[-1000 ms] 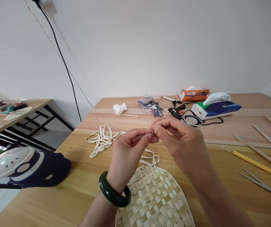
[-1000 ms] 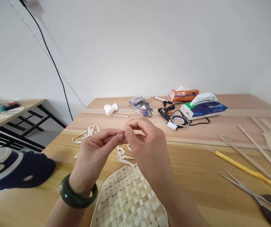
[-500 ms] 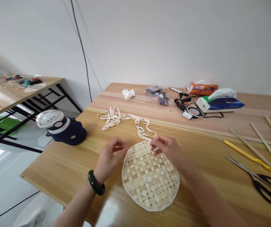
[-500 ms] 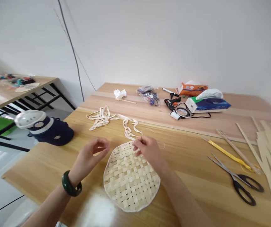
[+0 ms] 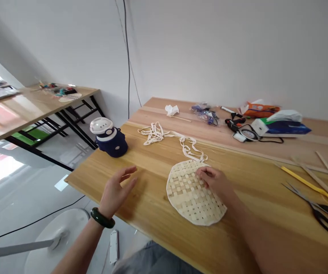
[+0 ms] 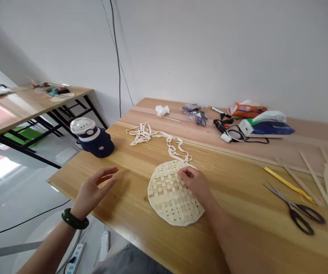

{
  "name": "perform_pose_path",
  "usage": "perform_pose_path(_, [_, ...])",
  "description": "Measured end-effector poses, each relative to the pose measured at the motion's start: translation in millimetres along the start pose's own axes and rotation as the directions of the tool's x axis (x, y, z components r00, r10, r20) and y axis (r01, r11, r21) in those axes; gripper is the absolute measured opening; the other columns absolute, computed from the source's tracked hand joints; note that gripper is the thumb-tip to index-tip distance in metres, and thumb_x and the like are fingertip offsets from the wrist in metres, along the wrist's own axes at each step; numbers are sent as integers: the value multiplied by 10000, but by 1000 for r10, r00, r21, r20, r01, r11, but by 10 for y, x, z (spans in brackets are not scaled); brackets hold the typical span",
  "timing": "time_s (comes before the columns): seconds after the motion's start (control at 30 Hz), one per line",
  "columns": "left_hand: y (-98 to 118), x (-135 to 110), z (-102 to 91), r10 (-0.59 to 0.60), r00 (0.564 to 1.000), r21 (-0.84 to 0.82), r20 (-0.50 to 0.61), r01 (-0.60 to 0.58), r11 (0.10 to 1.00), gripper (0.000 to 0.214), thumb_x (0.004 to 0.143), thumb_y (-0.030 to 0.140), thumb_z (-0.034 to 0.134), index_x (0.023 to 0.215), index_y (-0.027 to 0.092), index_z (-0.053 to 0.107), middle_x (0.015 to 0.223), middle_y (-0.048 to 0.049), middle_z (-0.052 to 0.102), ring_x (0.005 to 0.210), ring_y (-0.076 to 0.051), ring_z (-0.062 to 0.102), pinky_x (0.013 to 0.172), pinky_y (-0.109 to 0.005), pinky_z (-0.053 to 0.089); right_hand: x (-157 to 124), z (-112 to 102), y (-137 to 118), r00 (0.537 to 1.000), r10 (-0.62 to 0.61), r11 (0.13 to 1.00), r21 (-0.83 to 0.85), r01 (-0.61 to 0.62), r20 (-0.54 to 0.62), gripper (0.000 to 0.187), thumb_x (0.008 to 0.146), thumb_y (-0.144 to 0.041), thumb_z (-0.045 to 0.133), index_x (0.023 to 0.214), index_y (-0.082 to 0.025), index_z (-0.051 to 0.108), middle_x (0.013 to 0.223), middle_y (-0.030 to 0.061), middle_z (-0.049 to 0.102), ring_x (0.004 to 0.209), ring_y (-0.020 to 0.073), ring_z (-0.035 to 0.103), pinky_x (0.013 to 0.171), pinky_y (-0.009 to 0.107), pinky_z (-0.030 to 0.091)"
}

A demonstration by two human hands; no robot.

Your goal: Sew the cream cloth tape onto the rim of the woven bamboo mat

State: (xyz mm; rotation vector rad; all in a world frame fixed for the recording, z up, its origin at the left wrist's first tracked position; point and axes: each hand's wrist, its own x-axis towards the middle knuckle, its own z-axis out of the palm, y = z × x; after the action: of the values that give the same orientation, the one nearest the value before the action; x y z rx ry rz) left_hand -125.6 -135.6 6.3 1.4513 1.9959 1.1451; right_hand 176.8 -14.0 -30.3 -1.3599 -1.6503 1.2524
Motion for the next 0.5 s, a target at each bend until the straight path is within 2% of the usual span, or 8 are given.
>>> perform_pose_path(0.07, [-42, -102, 54, -76, 997, 70, 28, 74, 995, 317, 797, 492, 618, 917, 219, 726, 1010, -59, 767, 977, -259, 703, 936, -409, 523, 3, 30, 32, 999, -20, 999, -42, 18, -39, 248, 761, -446, 585, 696, -211, 631, 659, 3, 589, 533, 141, 498, 484, 273, 439])
perform_pose_path(0.13, [-51, -195, 133, -113, 993, 99, 24, 110, 989, 304, 805, 506, 604, 755, 224, 704, 907, -49, 773, 896, -258, 711, 900, -412, 530, -5, 69, 73, 994, -75, 993, -95, 67, -77, 211, 752, -414, 590, 685, -218, 632, 718, 19, 613, 632, 165, 543, 578, 299, 478])
perform_pose_path(0.2, [-37, -266, 221, -71, 997, 58, -11, 71, 996, 295, 806, 480, 609, 681, 216, 642, 924, -58, 762, 895, -249, 705, 888, -400, 536, -21, 102, 103, 985, -142, 981, -147, 127, -100, 176, 752, -375, 600, 677, -222, 645, 772, 30, 629, 709, 177, 564, 678, 324, 493])
perform_pose_path(0.33, [18, -343, 366, 85, 994, -27, -68, -87, 996, 186, 801, 382, 637, 831, 200, 660, 1104, -95, 709, 1023, -239, 673, 932, -398, 532, -44, 127, 126, 966, -232, 958, -199, 207, -111, 168, 795, -322, 577, 735, -226, 701, 867, 54, 668, 789, 197, 608, 771, 366, 505])
perform_pose_path(0.47, [47, -389, 439, 142, 989, 19, -34, -142, 990, 268, 851, 371, 620, 645, 200, 629, 950, -74, 722, 902, -220, 686, 904, -402, 529, -57, 80, 129, 954, -275, 948, -202, 248, -121, 170, 790, -250, 565, 774, -229, 733, 977, 71, 702, 899, 225, 644, 866, 418, 513])
perform_pose_path(0.5, [46, -394, 447, 154, 987, 10, -33, -154, 988, 262, 858, 360, 616, 653, 198, 629, 947, -75, 717, 902, -220, 685, 896, -399, 534, -65, 54, 122, 952, -279, 948, -197, 252, -128, 169, 782, -236, 568, 773, -232, 737, 1001, 71, 708, 928, 233, 644, 889, 434, 511])
